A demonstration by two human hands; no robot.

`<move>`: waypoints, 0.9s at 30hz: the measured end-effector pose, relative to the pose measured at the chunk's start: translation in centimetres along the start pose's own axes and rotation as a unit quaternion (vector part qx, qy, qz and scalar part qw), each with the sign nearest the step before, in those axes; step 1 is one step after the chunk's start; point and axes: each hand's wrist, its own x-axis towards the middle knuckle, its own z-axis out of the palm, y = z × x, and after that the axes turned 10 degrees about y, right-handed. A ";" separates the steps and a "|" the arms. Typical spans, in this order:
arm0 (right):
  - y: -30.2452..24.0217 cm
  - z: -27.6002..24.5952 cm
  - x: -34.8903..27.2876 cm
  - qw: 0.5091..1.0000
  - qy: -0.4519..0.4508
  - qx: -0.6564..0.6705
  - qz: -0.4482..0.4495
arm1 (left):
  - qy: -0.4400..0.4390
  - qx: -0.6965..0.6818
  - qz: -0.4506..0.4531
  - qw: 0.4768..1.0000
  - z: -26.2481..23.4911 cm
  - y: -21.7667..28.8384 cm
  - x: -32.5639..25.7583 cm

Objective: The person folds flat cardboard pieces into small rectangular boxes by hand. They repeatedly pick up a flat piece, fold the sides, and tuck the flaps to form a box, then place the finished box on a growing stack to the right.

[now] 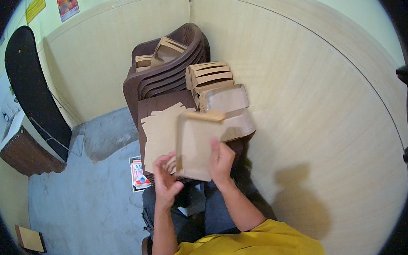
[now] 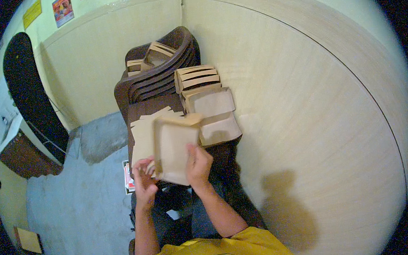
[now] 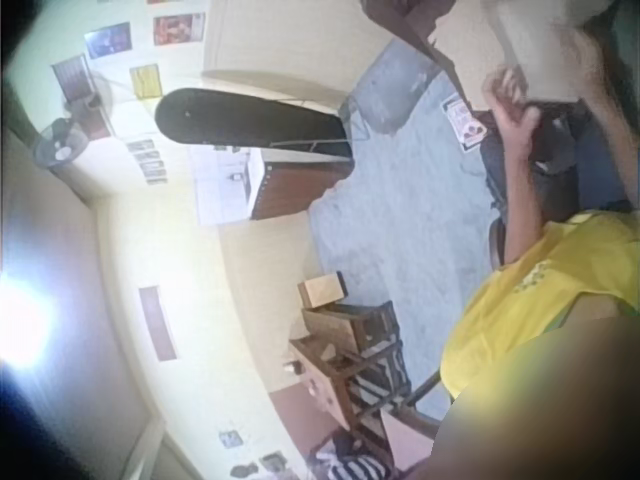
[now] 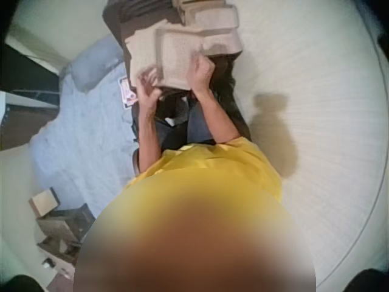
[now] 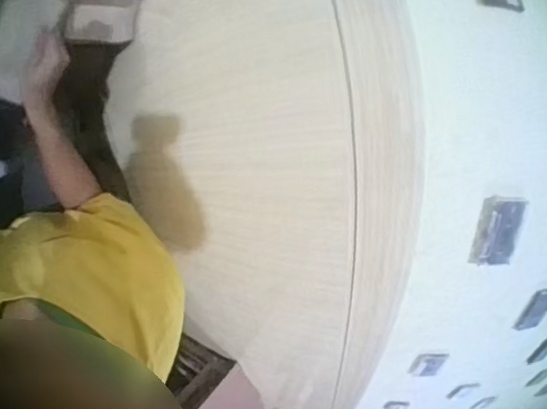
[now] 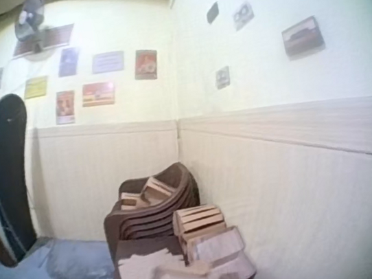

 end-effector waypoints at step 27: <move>10.7 -5.0 8.3 0.888 -0.289 -0.291 -0.207 | -0.059 0.343 0.300 0.888 11.4 -8.0 26.1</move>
